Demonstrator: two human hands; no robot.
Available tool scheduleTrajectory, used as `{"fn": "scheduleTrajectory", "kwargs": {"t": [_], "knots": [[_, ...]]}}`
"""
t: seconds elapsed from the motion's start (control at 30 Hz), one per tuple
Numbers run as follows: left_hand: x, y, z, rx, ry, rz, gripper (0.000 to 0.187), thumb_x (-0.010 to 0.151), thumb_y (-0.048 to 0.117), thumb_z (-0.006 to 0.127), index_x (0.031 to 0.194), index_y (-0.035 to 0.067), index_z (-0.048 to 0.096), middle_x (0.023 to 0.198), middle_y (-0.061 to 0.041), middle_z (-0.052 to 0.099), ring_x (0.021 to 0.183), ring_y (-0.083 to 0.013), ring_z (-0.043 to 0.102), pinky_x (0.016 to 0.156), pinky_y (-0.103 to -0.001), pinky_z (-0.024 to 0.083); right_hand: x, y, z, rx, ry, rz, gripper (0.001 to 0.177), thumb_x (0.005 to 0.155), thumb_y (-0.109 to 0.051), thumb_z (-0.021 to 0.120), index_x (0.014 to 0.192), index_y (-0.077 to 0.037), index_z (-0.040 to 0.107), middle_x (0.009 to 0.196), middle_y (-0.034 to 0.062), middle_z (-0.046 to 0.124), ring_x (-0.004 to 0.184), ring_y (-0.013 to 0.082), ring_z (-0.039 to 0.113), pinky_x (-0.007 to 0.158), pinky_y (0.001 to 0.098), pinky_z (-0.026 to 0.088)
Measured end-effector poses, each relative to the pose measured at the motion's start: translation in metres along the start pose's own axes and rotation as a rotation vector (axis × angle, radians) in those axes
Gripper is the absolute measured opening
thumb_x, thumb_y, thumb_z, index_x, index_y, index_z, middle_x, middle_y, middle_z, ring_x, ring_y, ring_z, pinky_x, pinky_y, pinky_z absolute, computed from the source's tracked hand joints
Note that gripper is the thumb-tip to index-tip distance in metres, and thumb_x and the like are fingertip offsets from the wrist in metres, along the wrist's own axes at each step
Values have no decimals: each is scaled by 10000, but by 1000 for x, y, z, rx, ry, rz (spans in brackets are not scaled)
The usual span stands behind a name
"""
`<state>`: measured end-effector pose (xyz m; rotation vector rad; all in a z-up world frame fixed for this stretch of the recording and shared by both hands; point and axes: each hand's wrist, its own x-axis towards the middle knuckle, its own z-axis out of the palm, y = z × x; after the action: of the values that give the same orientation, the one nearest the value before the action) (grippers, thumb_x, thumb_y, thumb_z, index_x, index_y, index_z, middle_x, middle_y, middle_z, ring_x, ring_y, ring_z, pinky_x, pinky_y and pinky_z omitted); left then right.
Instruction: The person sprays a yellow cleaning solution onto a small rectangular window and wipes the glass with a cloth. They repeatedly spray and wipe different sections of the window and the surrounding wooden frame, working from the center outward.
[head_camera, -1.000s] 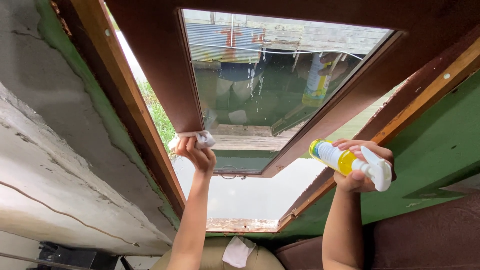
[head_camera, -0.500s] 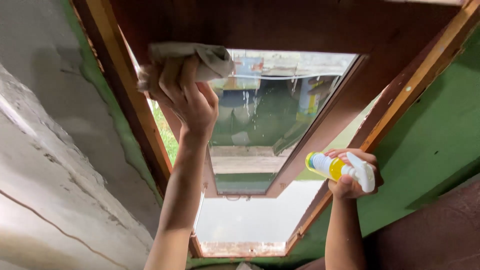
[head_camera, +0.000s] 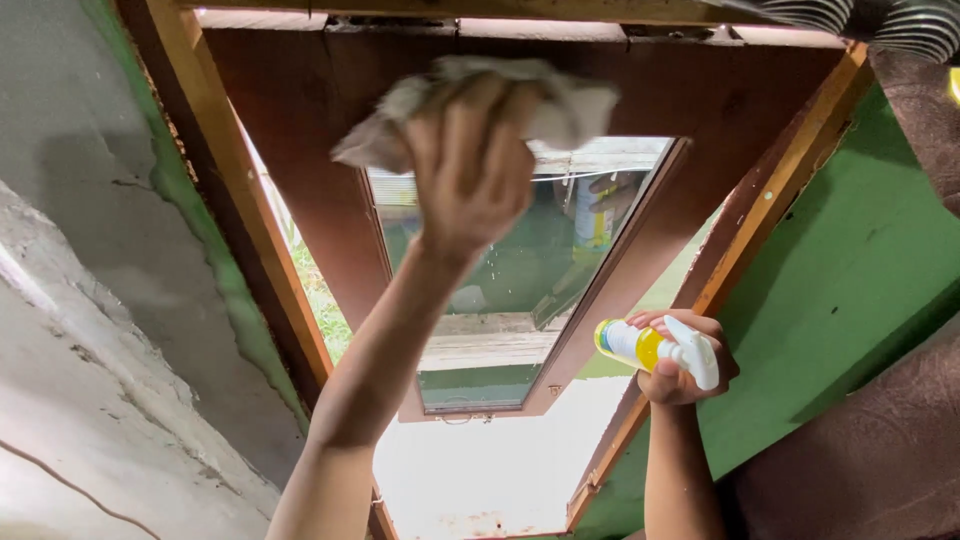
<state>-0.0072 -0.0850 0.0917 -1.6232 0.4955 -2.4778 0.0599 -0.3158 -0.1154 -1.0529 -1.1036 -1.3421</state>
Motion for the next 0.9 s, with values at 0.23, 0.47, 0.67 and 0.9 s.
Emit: {"fn": "scheduleTrajectory", "kwargs": {"t": [0.23, 0.47, 0.67, 0.9], "knots": [[-19, 60, 79, 61, -241, 198, 292, 1049, 330, 741, 1317, 368, 632, 1363, 56, 552, 1167, -229, 522, 903, -401, 457, 3, -2, -1, -16, 13, -19, 463, 1056, -401, 541, 971, 54, 517, 917, 171, 557, 645, 288, 677, 570, 414, 646], [2, 52, 61, -23, -186, 376, 316, 968, 184, 827, 1181, 345, 661, 1243, 81, 582, 1064, -131, 579, 826, -278, 491, 6, -4, -2, -62, 8, -16, 463, 1052, -408, 541, 1000, 52, 526, 927, 181, 588, 654, 285, 696, 606, 401, 650], [-28, 1, 15, -42, -269, 104, 360, 961, 60, 843, 1221, 240, 671, 1294, 19, 605, 1187, -222, 598, 809, -339, 527, 5, -4, 1, -61, 24, -25, 417, 1045, -360, 525, 992, 53, 501, 914, 189, 562, 628, 298, 678, 567, 414, 627], [-41, -77, -48, 354, -206, -183, 346, 902, 62, 925, 1130, 186, 696, 1202, 1, 625, 1089, -232, 511, 913, -379, 396, 0, -3, 7, 5, 104, 30, 446, 1028, -407, 568, 967, 26, 482, 892, 191, 535, 618, 299, 642, 523, 435, 612]]}}
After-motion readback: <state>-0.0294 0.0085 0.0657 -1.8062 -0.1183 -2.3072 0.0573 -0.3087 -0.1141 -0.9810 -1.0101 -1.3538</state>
